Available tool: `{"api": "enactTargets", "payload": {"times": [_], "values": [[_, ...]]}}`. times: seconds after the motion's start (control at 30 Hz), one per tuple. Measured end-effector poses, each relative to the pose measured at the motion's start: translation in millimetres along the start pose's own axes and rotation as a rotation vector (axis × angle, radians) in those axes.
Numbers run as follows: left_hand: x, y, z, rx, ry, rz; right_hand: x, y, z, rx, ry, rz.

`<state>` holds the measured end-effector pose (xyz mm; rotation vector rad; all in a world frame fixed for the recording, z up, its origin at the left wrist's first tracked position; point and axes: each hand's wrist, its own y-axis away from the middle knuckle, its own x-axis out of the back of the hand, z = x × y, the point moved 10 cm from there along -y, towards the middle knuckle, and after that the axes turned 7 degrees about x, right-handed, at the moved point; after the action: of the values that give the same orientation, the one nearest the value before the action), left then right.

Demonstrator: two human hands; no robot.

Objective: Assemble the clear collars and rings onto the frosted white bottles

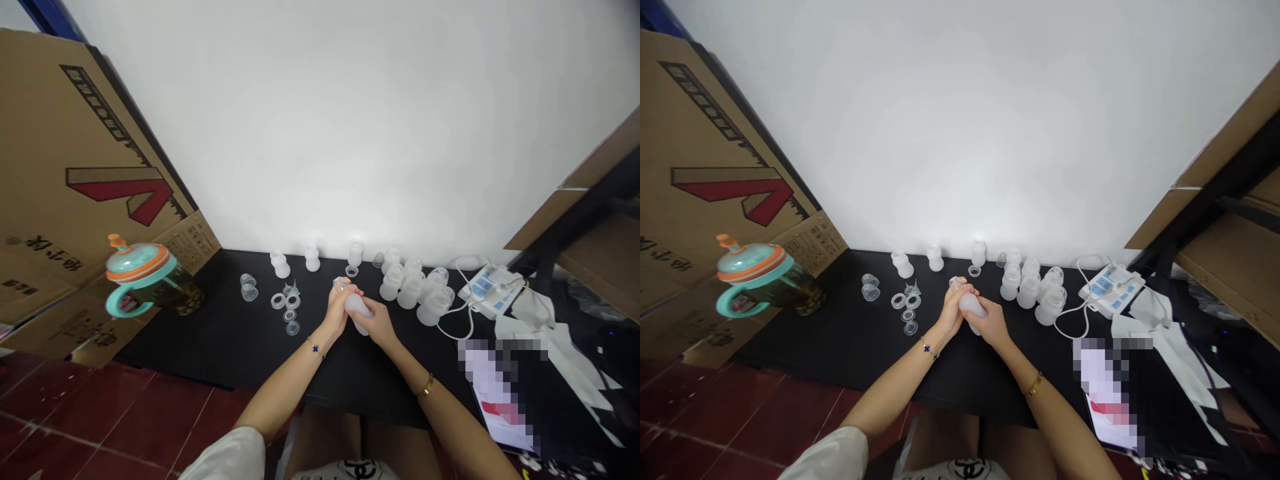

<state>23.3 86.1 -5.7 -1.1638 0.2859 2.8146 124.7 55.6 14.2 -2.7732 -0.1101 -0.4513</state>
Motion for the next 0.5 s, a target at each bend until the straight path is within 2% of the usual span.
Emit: {"api": "enactTargets", "payload": {"times": [0.17,0.5], "values": [[1.4,-2.3,2.7,0.01,-0.018,0.011,-0.3,0.2,0.1,0.015,0.029,-0.004],[-4.0,0.5,13.9,-0.007,-0.063,-0.041,1.1,0.7,-4.9,0.055,0.026,-0.019]]}}
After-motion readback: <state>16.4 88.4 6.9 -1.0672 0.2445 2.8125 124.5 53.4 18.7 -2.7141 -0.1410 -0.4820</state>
